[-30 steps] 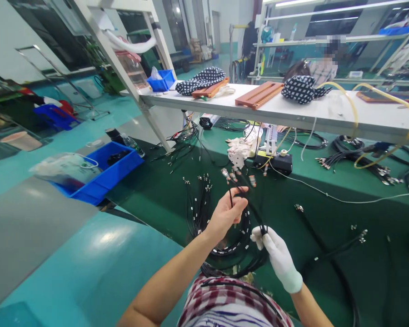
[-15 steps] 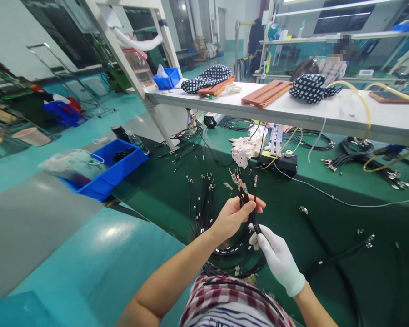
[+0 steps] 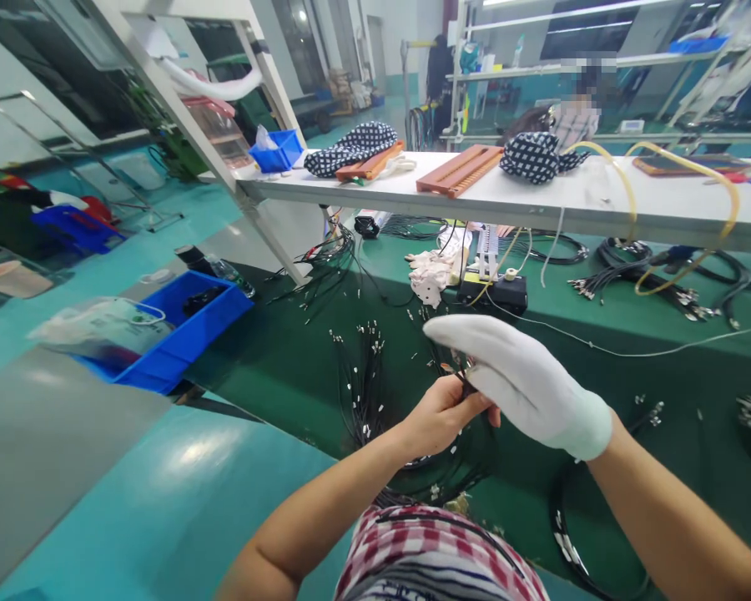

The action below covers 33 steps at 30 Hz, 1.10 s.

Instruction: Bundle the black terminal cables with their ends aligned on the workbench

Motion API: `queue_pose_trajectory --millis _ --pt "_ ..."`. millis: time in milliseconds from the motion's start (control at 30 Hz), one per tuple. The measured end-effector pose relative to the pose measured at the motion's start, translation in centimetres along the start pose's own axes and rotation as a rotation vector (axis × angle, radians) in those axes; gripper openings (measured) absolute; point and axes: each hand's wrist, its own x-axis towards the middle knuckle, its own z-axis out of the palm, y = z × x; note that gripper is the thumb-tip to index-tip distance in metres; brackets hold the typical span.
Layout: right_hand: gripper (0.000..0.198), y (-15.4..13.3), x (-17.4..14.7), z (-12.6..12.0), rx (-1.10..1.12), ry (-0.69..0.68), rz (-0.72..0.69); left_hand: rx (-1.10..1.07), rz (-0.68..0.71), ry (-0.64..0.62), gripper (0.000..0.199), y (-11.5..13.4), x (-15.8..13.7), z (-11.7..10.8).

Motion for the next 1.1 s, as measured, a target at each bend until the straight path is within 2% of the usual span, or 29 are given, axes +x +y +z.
queue_pose_trajectory --millis 100,200,267,333,367,467,533,600,767,967,1100 --pt "0.029 0.3 0.0 0.4 -0.064 -0.076 -0.065 0.04 0.014 0.07 0.046 -0.9 -0.2 -0.2" --pt "0.029 1.0 -1.1 0.6 -0.008 -0.097 -0.038 -0.002 -0.013 0.033 0.04 -1.3 -0.6 -0.3" --pt "0.038 1.6 -2.4 0.7 0.147 0.013 0.089 -0.096 -0.018 -0.018 0.037 -1.2 -0.9 -0.3" --pt "0.046 2.2 -4.1 1.3 0.304 0.154 0.291 -0.26 -0.023 -0.032 0.035 -0.8 -1.2 -0.3" --pt "0.047 2.4 -4.9 1.9 0.375 0.169 0.391 -0.348 -0.026 -0.018 0.034 -0.6 -1.3 -0.4" --pt "0.049 2.5 -7.1 4.6 0.535 -0.012 0.574 -0.522 -0.036 0.075 0.03 0.0 -1.4 -0.7" --pt "0.04 2.1 -7.9 6.6 0.584 -0.066 0.667 -0.55 -0.025 0.132 0.027 0.1 -1.4 -1.0" --pt "0.03 1.4 -8.3 8.2 0.613 -0.011 0.756 -0.501 0.0 0.214 0.026 0.1 -1.4 -1.3" --pt "0.03 0.5 -8.7 9.7 0.703 0.108 0.883 -0.201 0.085 0.455 0.037 -0.5 -1.6 -2.5" --pt "0.023 0.7 -9.1 10.7 0.743 0.193 0.899 -0.105 0.062 0.524 0.025 -0.3 -1.6 -2.7" --pt "0.031 0.5 -9.0 11.0 0.835 0.25 0.9 -0.074 0.031 0.557 0.026 0.1 -1.6 -2.2"
